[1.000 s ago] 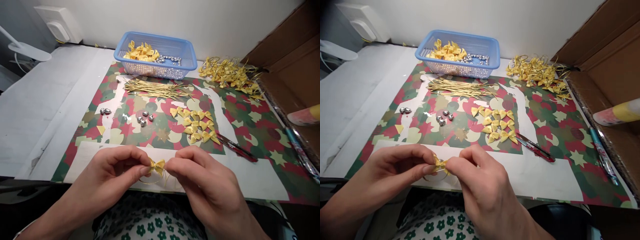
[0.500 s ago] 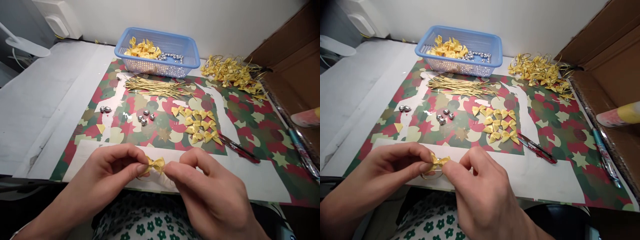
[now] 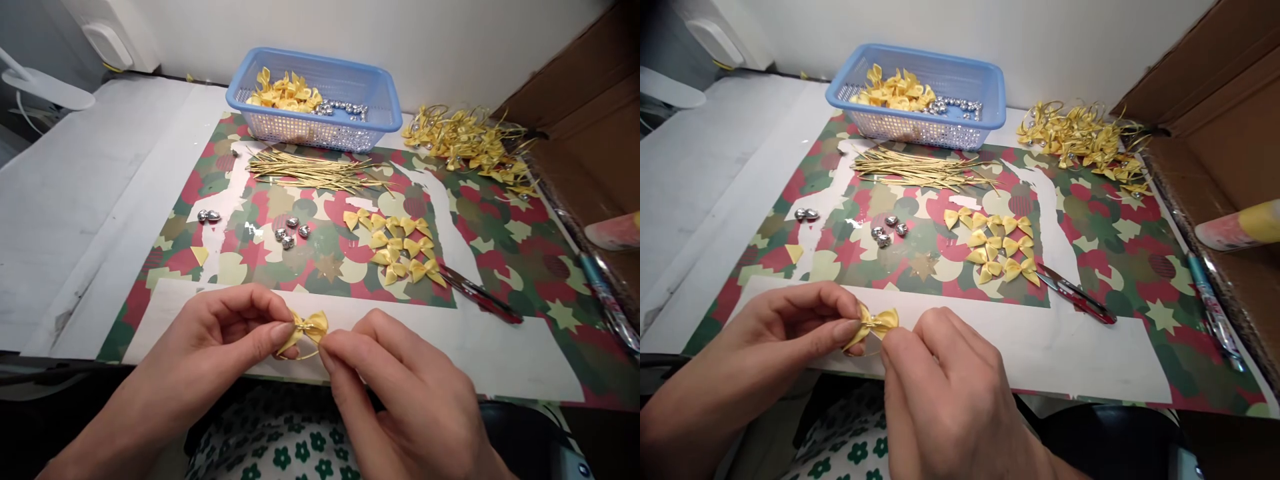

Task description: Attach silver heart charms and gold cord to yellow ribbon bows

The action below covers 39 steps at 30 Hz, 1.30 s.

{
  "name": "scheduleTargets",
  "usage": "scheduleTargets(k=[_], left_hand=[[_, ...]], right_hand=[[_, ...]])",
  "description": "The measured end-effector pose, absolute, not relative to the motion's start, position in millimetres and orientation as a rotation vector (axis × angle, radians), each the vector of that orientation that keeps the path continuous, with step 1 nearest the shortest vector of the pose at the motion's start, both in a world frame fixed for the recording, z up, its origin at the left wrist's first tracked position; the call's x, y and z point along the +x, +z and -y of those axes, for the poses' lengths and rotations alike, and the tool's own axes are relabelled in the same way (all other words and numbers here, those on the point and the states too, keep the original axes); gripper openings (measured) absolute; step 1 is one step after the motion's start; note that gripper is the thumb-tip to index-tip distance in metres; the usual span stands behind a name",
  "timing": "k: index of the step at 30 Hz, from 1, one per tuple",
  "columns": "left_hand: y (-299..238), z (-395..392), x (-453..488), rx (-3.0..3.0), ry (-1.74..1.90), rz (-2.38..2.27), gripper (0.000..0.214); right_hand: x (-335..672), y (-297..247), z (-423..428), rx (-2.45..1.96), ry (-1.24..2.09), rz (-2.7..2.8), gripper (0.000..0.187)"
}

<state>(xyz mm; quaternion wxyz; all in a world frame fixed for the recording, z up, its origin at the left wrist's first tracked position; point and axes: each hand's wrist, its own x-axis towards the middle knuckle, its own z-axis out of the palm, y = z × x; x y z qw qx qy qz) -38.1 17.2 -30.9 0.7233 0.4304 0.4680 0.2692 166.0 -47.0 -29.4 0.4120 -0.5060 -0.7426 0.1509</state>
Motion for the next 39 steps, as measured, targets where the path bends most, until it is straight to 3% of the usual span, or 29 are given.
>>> scheduleTargets(k=[39], left_hand=[[-30.4,-16.4,-37.1,0.897,0.565,-1.063,0.015]], right_hand=[[168.8,-11.5,39.5,-1.306,0.552,1.929,0.025]])
